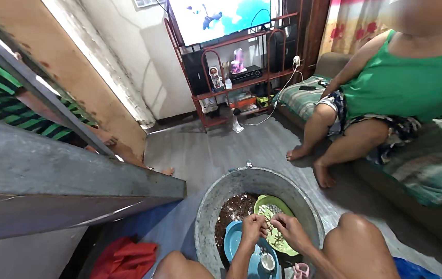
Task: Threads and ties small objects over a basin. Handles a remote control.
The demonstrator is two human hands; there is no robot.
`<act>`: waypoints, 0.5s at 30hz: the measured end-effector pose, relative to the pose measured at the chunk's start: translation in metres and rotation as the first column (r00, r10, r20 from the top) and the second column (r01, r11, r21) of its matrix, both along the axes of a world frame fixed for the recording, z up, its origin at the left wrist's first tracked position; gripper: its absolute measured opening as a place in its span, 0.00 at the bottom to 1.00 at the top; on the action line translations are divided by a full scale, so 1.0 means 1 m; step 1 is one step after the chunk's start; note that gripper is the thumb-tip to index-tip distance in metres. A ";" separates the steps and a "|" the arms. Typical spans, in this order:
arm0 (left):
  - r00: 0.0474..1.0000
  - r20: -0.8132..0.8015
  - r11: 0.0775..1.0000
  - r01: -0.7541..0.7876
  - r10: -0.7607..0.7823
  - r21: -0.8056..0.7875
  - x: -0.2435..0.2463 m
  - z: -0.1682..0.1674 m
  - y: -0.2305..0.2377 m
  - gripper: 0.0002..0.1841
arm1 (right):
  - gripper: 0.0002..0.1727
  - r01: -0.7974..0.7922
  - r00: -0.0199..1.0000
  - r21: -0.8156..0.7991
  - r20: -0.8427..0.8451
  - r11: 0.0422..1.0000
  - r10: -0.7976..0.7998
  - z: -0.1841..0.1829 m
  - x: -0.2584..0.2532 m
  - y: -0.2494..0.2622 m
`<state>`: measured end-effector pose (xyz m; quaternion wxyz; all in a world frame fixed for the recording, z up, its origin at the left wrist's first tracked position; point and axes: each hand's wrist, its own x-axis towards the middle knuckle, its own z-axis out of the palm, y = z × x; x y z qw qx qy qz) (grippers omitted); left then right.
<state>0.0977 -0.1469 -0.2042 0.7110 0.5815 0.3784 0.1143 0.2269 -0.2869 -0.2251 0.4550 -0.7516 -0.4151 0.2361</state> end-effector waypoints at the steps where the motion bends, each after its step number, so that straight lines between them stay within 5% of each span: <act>1: 0.999 -0.007 0.999 -0.038 0.038 0.002 -0.001 -0.001 0.003 0.15 | 0.16 0.009 1.000 -0.008 0.007 1.000 -0.009 0.000 0.000 0.000; 5: 0.992 0.083 0.989 -0.107 0.099 0.106 -0.010 -0.001 0.019 0.17 | 0.16 0.115 0.992 -0.042 -0.050 0.992 -0.117 0.001 0.005 -0.006; 7: 0.983 0.163 0.985 0.059 -0.085 0.160 -0.011 0.007 0.013 0.18 | 0.14 0.115 0.991 -0.036 -0.060 0.993 -0.117 0.005 0.003 -0.005; 9: 0.954 0.155 0.950 0.221 -0.257 0.219 -0.007 0.012 0.001 0.31 | 0.11 0.075 0.997 -0.031 -0.026 0.997 -0.076 0.005 -0.001 -0.002; 12: 0.950 0.137 0.921 0.227 -0.281 0.318 -0.003 -0.003 -0.007 0.15 | 0.11 0.024 0.999 -0.029 0.049 0.999 -0.022 -0.002 -0.006 0.001; 15: 0.959 0.110 0.920 0.212 -0.261 0.331 -0.009 -0.004 0.000 0.11 | 0.11 -0.001 0.997 -0.018 0.082 1.000 0.003 -0.002 -0.009 0.002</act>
